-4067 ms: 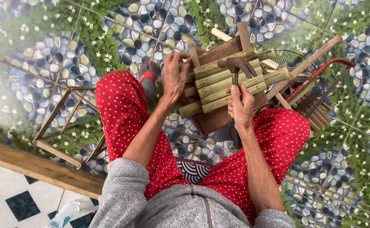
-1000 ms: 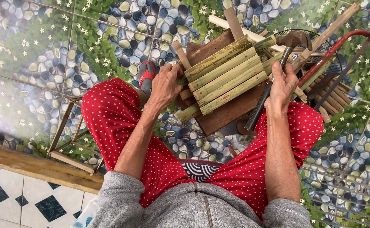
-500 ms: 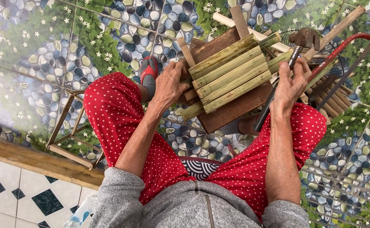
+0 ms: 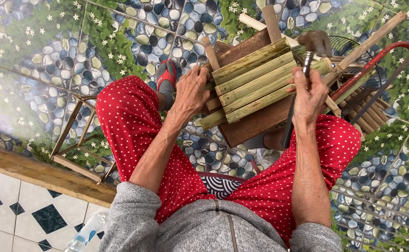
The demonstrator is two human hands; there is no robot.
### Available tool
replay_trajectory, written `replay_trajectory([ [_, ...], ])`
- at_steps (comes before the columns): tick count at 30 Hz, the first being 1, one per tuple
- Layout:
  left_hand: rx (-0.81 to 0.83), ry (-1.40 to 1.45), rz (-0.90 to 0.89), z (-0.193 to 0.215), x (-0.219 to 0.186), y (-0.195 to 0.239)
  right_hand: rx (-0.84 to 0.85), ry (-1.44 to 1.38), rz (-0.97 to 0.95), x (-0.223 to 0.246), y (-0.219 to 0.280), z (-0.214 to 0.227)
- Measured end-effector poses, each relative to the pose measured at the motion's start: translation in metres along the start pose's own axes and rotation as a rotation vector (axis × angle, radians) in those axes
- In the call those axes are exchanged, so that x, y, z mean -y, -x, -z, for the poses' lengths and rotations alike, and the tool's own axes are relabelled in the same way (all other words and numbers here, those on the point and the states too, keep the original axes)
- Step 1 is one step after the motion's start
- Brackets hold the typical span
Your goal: The person sits cross-legged and uses a hammer to drive nails into bamboo pieces arranged on a wooden board. They briefly reach for a plastic bag of nails before continuing to hammer the bamboo assembly.
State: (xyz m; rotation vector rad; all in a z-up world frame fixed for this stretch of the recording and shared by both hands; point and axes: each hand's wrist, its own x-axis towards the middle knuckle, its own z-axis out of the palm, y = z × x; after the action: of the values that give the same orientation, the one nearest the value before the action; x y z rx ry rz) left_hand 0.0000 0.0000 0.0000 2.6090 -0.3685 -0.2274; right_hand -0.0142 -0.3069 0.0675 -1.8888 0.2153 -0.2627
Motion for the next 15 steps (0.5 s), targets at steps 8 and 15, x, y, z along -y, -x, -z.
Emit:
replay_trajectory([
  [8,0.041,-0.153,-0.046,0.007,-0.014,0.005,0.265,0.076,-0.08,0.014,0.009,-0.022],
  [15,-0.007,-0.213,-0.128,-0.002,-0.002,-0.005,0.304,0.051,-0.218,0.028,0.001,-0.042],
])
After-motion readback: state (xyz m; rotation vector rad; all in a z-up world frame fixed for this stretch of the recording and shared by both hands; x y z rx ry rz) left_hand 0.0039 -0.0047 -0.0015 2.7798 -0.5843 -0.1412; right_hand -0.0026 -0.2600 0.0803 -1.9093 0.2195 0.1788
